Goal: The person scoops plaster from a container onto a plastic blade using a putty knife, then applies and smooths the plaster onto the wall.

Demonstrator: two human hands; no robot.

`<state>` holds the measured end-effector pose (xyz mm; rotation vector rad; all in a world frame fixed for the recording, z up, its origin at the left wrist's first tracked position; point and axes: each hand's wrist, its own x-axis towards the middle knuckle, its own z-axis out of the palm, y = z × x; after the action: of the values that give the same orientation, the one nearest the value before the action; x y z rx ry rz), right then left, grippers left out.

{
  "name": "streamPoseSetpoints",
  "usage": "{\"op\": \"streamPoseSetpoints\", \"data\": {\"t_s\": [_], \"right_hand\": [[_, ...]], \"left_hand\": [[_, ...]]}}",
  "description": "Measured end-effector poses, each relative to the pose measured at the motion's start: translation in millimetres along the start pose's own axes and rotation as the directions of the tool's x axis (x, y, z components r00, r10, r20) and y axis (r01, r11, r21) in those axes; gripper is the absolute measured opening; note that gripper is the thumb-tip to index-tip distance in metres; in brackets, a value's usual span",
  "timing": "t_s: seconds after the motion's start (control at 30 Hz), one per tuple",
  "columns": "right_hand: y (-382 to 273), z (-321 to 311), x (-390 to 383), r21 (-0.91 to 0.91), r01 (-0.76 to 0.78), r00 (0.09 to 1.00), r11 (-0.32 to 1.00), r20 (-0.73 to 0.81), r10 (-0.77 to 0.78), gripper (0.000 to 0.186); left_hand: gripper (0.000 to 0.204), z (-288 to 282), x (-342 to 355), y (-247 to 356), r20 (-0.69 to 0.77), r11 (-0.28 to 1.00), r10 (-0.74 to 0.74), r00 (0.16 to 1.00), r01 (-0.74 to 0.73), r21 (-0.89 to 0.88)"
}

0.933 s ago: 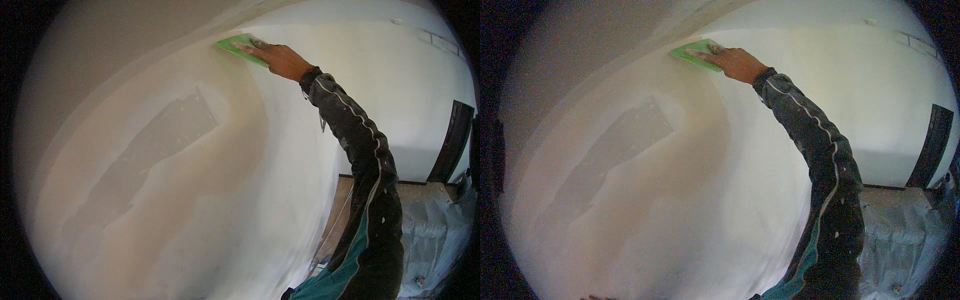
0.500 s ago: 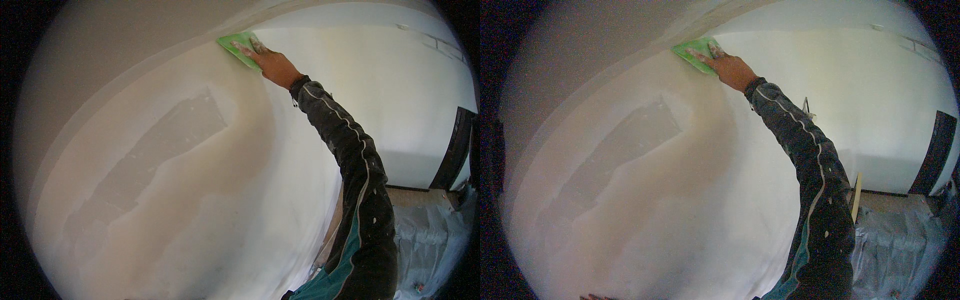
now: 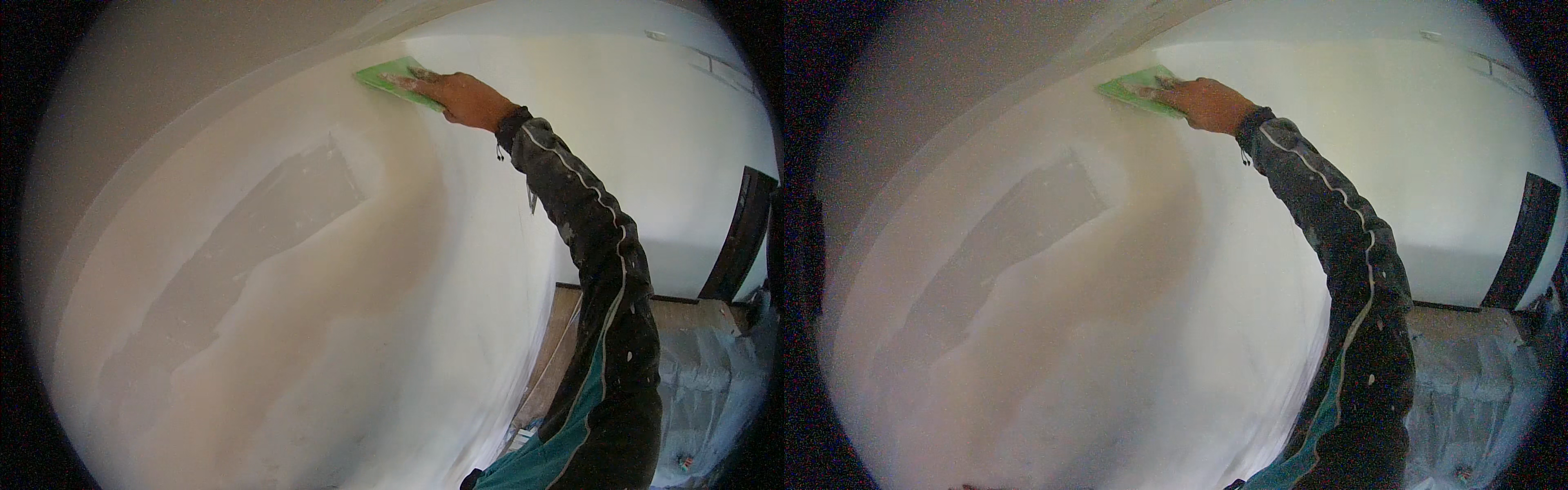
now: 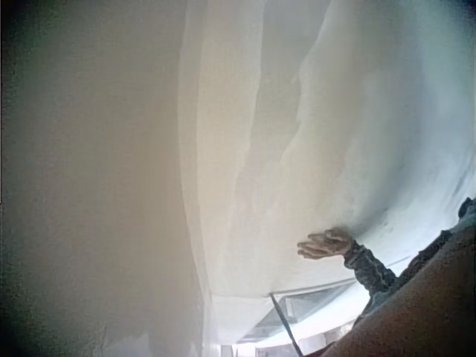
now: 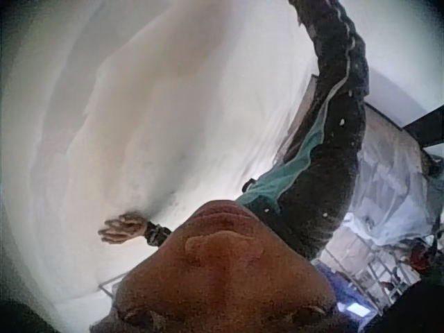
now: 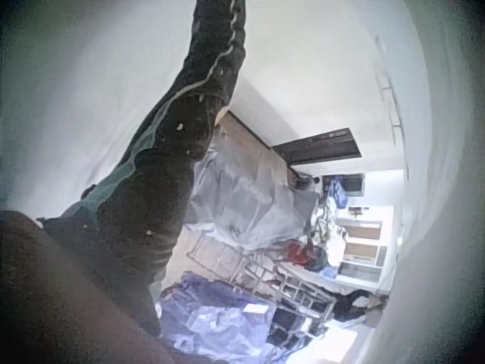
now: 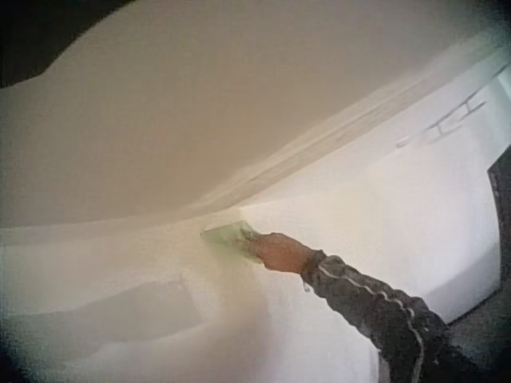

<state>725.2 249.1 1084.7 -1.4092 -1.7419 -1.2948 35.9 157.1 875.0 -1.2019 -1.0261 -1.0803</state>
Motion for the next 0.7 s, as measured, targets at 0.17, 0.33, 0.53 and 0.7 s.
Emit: {"op": "streamPoseSetpoints", "data": {"t_s": [0.17,0.33,0.53,0.7], "right_hand": [[-14.5,-4.8,-12.3,0.047,-0.004,0.994,0.999,0.106,-0.001,0.088],[-38.1,-2.9,-34.7,-0.011,-0.003,0.953,1.0,0.303,0.007,0.095],[-31.1,-17.8,-31.1,0.267,-0.026,1.0,0.963,-0.004,0.028,0.09],[-35.8,-30.4,19.7,0.232,-0.397,0.914,0.888,0.016,0.404,0.076]], "left_hand": [[0.048,8.2,2.8,1.4,0.006,1.0,-0.028,1.0,0.028,-0.008],[0.048,10.5,8.9,-8.8,0.041,0.999,-0.041,0.998,0.039,0.032],[0.048,28.5,12.6,-7.4,-0.008,0.999,-0.035,0.999,0.035,-0.019],[0.048,20.1,8.2,-8.0,-0.012,0.998,-0.056,0.998,0.055,-0.04]]}}
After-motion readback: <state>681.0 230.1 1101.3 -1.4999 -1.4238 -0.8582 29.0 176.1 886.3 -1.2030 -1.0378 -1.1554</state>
